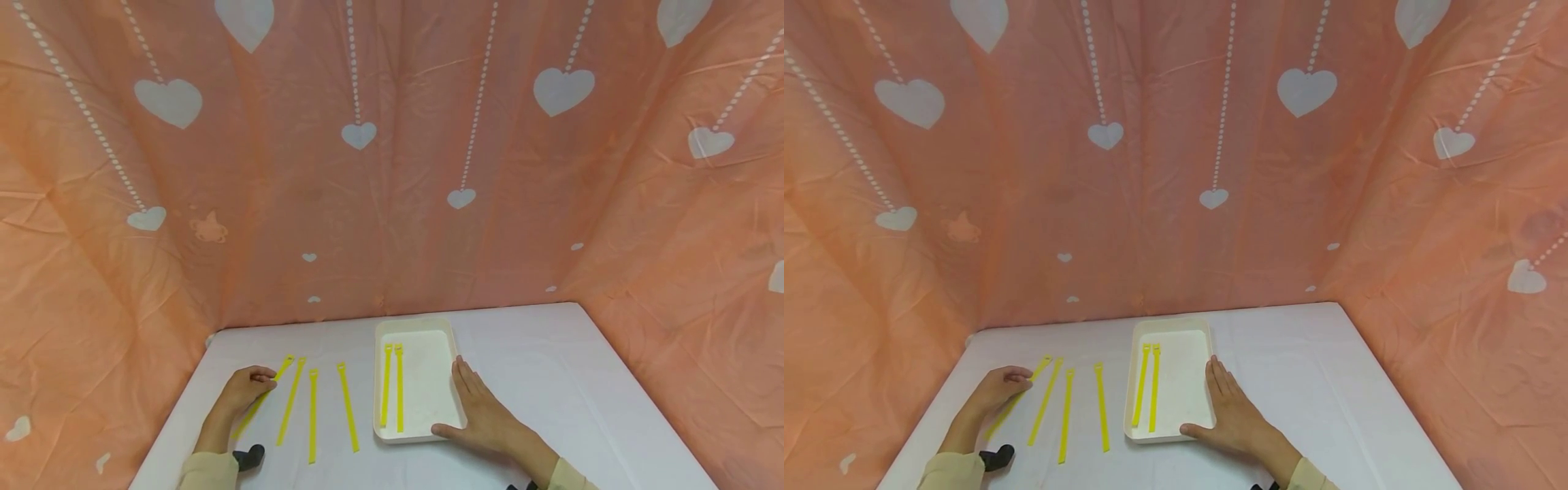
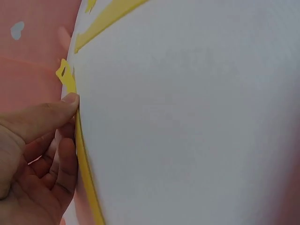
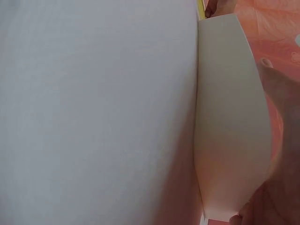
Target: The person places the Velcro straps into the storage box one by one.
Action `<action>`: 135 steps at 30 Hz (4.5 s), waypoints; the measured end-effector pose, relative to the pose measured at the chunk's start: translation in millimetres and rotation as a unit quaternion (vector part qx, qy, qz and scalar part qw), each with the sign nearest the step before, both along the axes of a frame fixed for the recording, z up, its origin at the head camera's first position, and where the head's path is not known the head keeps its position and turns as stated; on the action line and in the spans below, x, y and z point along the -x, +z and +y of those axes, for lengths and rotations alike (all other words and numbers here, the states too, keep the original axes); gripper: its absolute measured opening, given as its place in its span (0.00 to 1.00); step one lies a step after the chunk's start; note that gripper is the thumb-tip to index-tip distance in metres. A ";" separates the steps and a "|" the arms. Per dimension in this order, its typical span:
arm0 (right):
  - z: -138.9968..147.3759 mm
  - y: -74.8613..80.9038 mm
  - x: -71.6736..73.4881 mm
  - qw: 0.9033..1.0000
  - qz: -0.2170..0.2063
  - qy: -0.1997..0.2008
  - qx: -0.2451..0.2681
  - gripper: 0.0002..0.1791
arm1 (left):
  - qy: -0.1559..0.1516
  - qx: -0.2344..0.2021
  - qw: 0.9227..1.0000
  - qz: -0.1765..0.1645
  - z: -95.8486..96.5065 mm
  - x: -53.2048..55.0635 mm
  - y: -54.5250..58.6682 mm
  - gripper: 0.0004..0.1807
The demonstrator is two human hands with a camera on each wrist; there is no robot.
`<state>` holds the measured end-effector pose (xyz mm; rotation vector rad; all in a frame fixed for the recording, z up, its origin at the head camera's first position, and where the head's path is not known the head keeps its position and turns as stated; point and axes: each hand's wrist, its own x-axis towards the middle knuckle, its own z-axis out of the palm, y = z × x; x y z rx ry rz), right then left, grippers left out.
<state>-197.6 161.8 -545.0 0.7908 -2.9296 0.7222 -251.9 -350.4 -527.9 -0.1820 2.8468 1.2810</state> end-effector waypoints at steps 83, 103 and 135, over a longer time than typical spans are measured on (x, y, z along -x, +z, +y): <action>-1.1 -4.2 -0.5 1.000 0.007 -0.013 0.016 0.70 | -0.059 -0.097 0.990 0.087 85.5 -14.1 89.1 0.16; -0.4 -3.1 0.4 1.000 -0.008 -0.009 0.010 0.70 | -0.084 -0.174 0.978 0.073 147.1 -8.6 84.9 0.13; -1.0 1.4 0.8 1.000 -0.019 -0.012 0.010 0.70 | -0.185 -0.219 0.958 0.022 242.9 23.2 51.6 0.12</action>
